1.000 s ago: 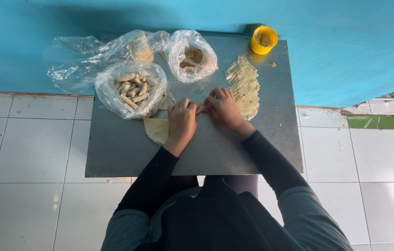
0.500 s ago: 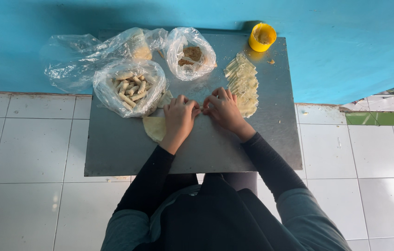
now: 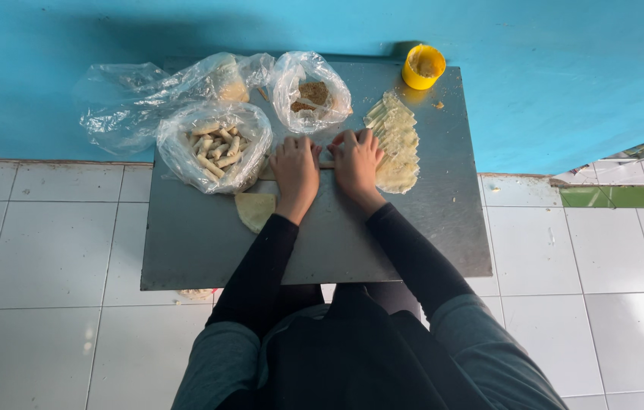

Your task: The person sits at a small metal table and folds triangular pastry wrappers around a spoonful of filling taken from a plastic bag, pinching the edges closed by hand. Each finished folded pastry is placed onto a growing stack of folded pieces on the table.

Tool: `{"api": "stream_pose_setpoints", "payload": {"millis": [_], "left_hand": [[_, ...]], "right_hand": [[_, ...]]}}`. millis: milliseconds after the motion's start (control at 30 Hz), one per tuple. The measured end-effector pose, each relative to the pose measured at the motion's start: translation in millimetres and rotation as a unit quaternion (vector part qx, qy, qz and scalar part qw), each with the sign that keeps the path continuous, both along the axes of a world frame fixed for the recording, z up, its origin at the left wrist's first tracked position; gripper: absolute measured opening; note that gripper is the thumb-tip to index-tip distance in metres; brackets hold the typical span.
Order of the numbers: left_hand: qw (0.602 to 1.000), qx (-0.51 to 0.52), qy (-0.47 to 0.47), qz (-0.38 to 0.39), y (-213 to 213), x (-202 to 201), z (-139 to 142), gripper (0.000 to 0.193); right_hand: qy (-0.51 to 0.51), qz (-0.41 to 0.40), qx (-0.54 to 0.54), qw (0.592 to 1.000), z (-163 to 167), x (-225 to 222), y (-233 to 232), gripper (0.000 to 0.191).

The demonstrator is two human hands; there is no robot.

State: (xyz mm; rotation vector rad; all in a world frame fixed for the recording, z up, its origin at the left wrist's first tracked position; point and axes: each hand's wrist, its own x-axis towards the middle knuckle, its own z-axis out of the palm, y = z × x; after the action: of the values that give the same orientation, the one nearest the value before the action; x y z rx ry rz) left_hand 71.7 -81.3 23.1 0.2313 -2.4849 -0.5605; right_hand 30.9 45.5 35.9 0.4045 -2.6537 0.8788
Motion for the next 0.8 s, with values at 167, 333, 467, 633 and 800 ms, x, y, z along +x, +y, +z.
{"api": "stream_pose_setpoints", "payload": {"millis": [167,333,467,633,800], "left_hand": [[0.993,0.034,-0.054,-0.097,-10,15,19,0.020],[0.996,-0.005,0.086,-0.036,-18,37,59,0.013],[0.987,-0.027,0.121,0.100,-65,61,89,0.013],[0.968,-0.091,-0.007,0.232,-112,58,104,0.019],[0.974,-0.066,0.095,0.192,-83,52,92,0.025]], "right_hand": [[0.011,-0.020,-0.072,0.997,10,2,32,0.013],[0.078,0.005,-0.101,0.992,22,24,76,0.009],[0.052,-0.029,-0.086,0.995,27,26,114,0.008],[-0.015,0.072,-0.044,0.996,32,20,140,0.019],[0.001,0.148,0.043,0.988,29,24,134,0.020]]}}
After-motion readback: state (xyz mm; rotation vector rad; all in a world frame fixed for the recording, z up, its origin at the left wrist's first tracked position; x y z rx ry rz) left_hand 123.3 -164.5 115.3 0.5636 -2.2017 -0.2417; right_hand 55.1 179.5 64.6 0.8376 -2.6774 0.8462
